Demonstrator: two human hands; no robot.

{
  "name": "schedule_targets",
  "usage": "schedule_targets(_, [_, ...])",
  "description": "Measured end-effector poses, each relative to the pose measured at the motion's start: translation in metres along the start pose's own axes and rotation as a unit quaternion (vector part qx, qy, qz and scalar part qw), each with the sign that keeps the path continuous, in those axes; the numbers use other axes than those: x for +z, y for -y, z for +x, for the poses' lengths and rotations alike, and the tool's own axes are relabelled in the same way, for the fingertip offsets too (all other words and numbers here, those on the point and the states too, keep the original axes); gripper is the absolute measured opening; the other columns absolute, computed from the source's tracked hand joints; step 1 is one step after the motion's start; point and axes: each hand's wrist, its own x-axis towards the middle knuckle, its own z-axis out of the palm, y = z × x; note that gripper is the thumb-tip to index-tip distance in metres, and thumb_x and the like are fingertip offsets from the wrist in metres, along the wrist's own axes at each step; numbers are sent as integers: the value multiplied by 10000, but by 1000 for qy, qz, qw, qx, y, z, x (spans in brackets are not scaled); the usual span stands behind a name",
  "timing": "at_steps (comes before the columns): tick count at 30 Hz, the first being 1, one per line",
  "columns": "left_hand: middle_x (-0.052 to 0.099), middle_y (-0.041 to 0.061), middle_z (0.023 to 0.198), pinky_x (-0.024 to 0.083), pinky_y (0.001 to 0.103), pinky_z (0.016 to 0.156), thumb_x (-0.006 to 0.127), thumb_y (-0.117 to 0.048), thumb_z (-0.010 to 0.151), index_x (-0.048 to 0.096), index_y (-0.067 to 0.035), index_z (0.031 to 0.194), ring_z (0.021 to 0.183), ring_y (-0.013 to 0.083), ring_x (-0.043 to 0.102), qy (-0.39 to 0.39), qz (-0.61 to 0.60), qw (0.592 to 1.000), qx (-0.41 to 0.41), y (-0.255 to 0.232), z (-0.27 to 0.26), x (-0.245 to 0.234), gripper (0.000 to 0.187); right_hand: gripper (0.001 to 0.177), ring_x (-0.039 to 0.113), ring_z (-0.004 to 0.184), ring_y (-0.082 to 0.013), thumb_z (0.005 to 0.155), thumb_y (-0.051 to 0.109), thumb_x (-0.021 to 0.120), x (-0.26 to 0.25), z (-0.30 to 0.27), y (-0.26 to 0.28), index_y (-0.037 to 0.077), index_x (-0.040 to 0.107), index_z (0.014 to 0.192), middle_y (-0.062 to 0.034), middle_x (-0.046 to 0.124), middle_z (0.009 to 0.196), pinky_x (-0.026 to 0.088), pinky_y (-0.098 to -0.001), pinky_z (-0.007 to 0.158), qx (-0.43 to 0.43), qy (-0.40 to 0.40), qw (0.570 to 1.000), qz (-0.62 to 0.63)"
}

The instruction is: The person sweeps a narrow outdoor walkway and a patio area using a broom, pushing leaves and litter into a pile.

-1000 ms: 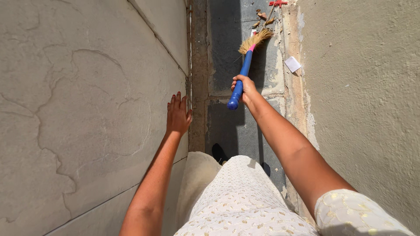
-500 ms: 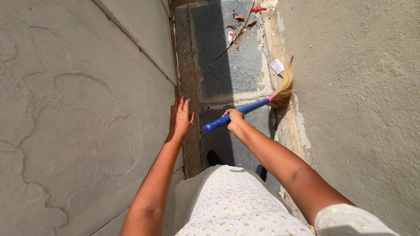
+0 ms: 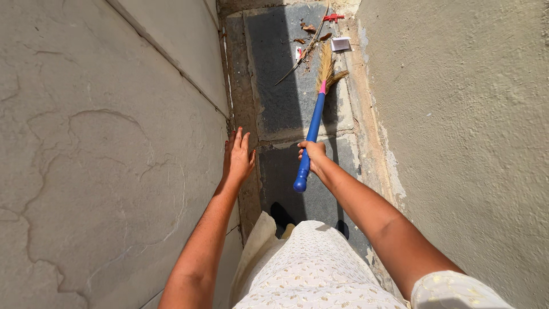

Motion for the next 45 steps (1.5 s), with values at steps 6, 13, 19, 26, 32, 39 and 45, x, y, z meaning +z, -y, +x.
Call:
schedule_targets(6, [290, 145, 1638, 275, 529, 1222, 724, -220, 908, 455, -62, 1490, 1497, 360, 302, -20, 1, 1000, 17, 4, 15, 14, 660, 153, 582, 545, -146, 854, 10, 723, 28, -78, 3, -26, 575, 867, -88, 579, 703, 506, -288, 461, -4, -22, 991, 133])
schedule_targets(13, [282, 186, 1605, 264, 562, 1198, 728, -201, 888, 392, -2, 1523, 1473, 388, 302, -20, 4, 1000, 3, 3, 37, 16, 746, 153, 633, 633, -186, 919, 99, 675, 115, -83, 92, 44, 535, 889, -66, 595, 750, 608, -320, 666, 47, 54, 910, 409])
schedule_targets(19, [300, 185, 1624, 274, 552, 1201, 691, -210, 925, 431, -51, 1497, 1473, 386, 315, -28, 16, 999, -30, 2, 60, -5, 648, 147, 643, 639, -175, 912, 72, 704, 105, 101, 182, 25, 566, 893, -54, 630, 766, 551, -272, 594, 143, 108, 908, 378])
schedule_targets(26, [292, 163, 1636, 267, 536, 1209, 687, -214, 912, 432, -57, 1501, 1506, 377, 281, -12, 34, 998, -59, -25, 123, -13, 661, 96, 590, 591, -205, 845, -21, 639, 87, 165, 163, -9, 544, 855, -99, 575, 675, 559, -343, 526, 60, 108, 984, 129])
schedule_targets(32, [290, 156, 1642, 255, 540, 1218, 680, -241, 925, 434, -72, 1498, 1514, 368, 265, -20, 26, 998, -55, -64, 182, -5, 645, 117, 555, 532, -185, 846, -57, 676, 35, 131, 209, -50, 559, 849, -104, 559, 674, 545, -340, 495, 2, 31, 989, 142])
schedule_targets(39, [282, 144, 1642, 228, 525, 1240, 668, -247, 931, 424, -81, 1507, 1522, 349, 253, 1, 39, 996, -80, -85, 216, -3, 648, 140, 556, 585, -205, 868, -40, 622, 75, 100, 187, 3, 494, 828, -101, 515, 684, 656, -468, 583, 90, -51, 971, 217])
schedule_targets(45, [274, 144, 1647, 231, 523, 1229, 663, -241, 934, 422, -80, 1511, 1518, 351, 248, -7, 36, 994, -102, -90, 230, -9, 645, 64, 616, 629, -210, 860, 2, 600, 88, 226, 220, 19, 543, 839, -98, 600, 727, 598, -357, 605, 198, 90, 964, 151])
